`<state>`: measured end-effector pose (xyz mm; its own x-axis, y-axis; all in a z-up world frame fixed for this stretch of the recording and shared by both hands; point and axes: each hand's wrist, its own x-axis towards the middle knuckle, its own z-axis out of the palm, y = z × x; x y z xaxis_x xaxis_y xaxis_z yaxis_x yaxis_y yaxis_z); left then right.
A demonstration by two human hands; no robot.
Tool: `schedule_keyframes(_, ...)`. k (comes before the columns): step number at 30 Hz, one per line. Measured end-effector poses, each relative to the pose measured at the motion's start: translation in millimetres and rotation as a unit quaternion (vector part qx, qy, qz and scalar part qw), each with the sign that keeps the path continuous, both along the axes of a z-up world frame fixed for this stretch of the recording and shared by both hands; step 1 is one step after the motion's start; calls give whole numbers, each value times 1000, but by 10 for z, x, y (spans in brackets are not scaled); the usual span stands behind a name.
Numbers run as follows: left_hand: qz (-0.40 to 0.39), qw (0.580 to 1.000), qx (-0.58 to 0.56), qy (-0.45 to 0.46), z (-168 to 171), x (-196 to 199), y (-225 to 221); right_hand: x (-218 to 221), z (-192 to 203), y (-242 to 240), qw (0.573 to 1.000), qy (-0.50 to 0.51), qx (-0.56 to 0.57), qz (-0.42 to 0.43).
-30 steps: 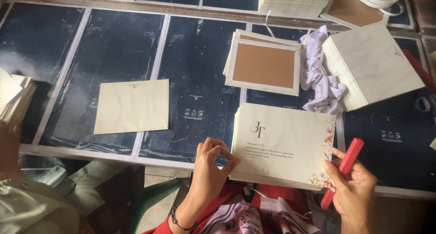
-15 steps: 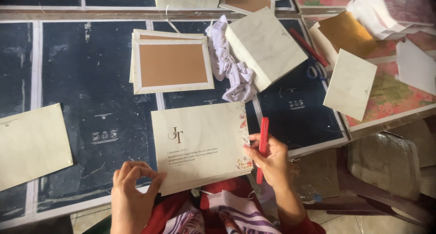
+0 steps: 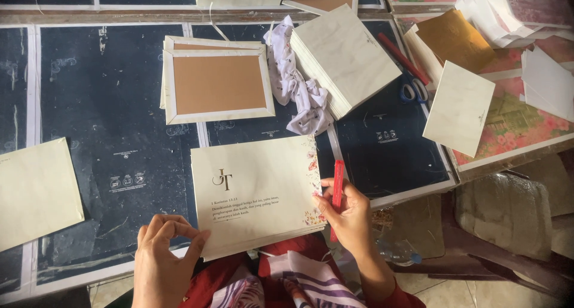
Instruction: Assembling wedding invitations by aligning and pressing printed cards onto cardstock backing.
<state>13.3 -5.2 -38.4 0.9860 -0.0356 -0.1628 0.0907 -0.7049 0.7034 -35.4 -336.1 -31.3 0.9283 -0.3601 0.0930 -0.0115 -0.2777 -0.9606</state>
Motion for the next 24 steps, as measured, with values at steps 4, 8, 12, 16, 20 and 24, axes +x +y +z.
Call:
schedule_keyframes(4,-12,1000,5,0,18,44,6,6,139,66,992,8,-124,1)
schedule_keyframes(8,-46,999,15,-17,-352,100,120,46,231,78,946,15,-321,43)
schedule_keyframes(12,-23,999,1,-27,-577,146,136,154,362,83,934,106,-325,102)
schedule_keyframes(16,-21,998,51,43,-399,280,135,191,431,70,908,219,-339,108)
schedule_keyframes(20,-192,975,15,-113,-168,297,70,140,429,-124,918,213,-302,142)
schedule_keyframes(24,-222,970,42,-93,-9,277,98,88,192,-500,960,232,-150,40)
